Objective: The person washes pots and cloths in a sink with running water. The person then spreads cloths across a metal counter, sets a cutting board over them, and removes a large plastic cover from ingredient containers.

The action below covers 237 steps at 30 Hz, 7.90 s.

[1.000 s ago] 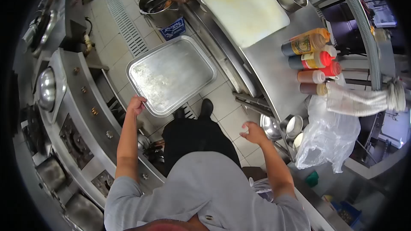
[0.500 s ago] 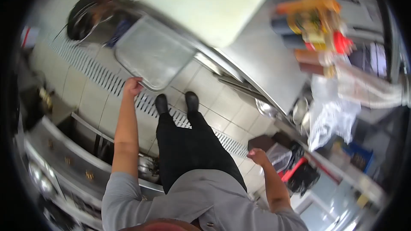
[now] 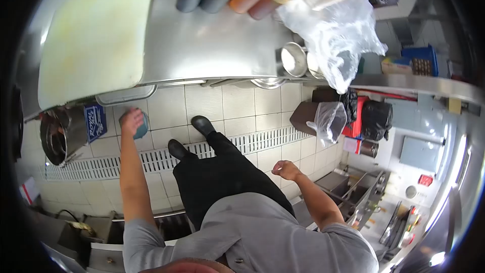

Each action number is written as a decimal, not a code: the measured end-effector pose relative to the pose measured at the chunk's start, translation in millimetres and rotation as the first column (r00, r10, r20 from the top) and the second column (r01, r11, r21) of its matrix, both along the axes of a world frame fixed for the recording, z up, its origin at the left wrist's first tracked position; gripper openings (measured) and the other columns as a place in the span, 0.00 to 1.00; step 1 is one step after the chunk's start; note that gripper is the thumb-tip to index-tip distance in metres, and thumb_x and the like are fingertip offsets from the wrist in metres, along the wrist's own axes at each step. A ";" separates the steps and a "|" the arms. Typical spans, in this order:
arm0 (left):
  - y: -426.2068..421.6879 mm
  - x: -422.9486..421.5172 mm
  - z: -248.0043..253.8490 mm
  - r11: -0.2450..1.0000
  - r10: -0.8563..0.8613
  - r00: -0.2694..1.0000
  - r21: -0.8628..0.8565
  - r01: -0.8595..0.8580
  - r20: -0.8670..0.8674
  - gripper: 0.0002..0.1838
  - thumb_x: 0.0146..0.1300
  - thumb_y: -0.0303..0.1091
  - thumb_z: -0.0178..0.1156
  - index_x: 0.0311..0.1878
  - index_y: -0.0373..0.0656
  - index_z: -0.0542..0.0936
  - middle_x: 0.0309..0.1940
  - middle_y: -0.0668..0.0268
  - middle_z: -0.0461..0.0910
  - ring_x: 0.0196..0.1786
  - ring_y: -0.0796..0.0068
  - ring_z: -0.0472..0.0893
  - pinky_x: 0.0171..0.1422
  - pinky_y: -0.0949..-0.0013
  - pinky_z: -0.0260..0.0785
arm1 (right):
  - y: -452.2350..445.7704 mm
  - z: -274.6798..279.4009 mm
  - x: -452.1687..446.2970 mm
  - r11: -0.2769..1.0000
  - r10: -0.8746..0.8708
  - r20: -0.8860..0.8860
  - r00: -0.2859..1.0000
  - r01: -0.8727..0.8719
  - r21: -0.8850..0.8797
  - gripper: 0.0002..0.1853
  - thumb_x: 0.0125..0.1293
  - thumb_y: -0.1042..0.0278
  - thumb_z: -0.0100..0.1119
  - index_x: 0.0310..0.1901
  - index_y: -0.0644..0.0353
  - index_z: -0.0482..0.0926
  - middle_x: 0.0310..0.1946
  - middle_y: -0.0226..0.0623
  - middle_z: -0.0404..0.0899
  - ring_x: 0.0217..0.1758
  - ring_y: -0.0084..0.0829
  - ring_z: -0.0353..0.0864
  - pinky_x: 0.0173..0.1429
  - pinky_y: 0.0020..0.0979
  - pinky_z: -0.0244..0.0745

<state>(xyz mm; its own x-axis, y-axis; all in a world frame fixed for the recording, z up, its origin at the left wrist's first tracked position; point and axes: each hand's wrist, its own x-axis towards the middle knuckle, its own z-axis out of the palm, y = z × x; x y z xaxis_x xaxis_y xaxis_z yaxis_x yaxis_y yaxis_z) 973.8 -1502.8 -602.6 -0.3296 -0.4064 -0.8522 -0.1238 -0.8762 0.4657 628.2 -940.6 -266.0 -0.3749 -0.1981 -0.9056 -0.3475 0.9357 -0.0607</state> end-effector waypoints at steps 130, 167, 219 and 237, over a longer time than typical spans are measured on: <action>30.5 -1019.3 540.8 0.690 0.353 0.894 -0.722 -0.050 0.275 0.52 0.66 0.68 0.55 0.78 0.35 0.54 0.67 0.42 0.69 0.47 0.61 0.84 0.48 0.66 0.77 | -609.0 53.1 -927.0 0.034 0.902 -0.310 0.301 -0.764 -0.644 0.19 0.67 0.52 0.54 0.45 0.60 0.83 0.40 0.45 0.86 0.38 0.40 0.86 0.48 0.42 0.75; 213.8 -1001.4 628.4 0.669 0.603 -0.020 -0.493 0.556 0.797 0.39 0.40 0.35 0.77 0.63 0.53 0.78 0.75 0.55 0.58 0.73 0.50 0.62 0.72 0.46 0.54 | -784.3 114.9 -673.5 0.571 0.622 0.261 0.738 -0.199 -0.796 0.18 0.66 0.69 0.53 0.52 0.75 0.76 0.39 0.51 0.84 0.39 0.41 0.88 0.36 0.39 0.84; 289.0 -889.8 540.7 0.426 0.652 0.737 -0.890 -0.160 0.180 0.25 0.54 0.20 0.51 0.57 0.34 0.79 0.38 0.62 0.82 0.38 0.76 0.79 0.45 0.71 0.72 | -455.0 358.8 -935.8 0.227 0.848 -0.009 0.529 -0.378 -0.898 0.09 0.60 0.70 0.57 0.25 0.66 0.78 0.18 0.30 0.75 0.17 0.21 0.72 0.21 0.28 0.69; 273.5 -926.7 575.9 0.339 0.868 0.492 -0.808 -0.482 0.070 0.25 0.55 0.19 0.48 0.56 0.34 0.80 0.36 0.72 0.81 0.33 0.85 0.73 0.39 0.78 0.66 | -761.8 126.3 -772.6 0.485 0.610 0.202 0.766 -0.159 -0.860 0.12 0.60 0.73 0.56 0.36 0.77 0.79 0.31 0.51 0.83 0.26 0.40 0.86 0.28 0.36 0.85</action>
<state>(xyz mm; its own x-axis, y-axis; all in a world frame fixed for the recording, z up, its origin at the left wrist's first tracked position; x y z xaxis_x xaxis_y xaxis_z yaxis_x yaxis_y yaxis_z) 47.1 -1229.3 -26.7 0.6512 -0.7337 -0.1937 0.0241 -0.2351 0.9717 -144.4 -1702.4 -139.8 0.3080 -0.8925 -0.3295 -0.3769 0.2036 -0.9036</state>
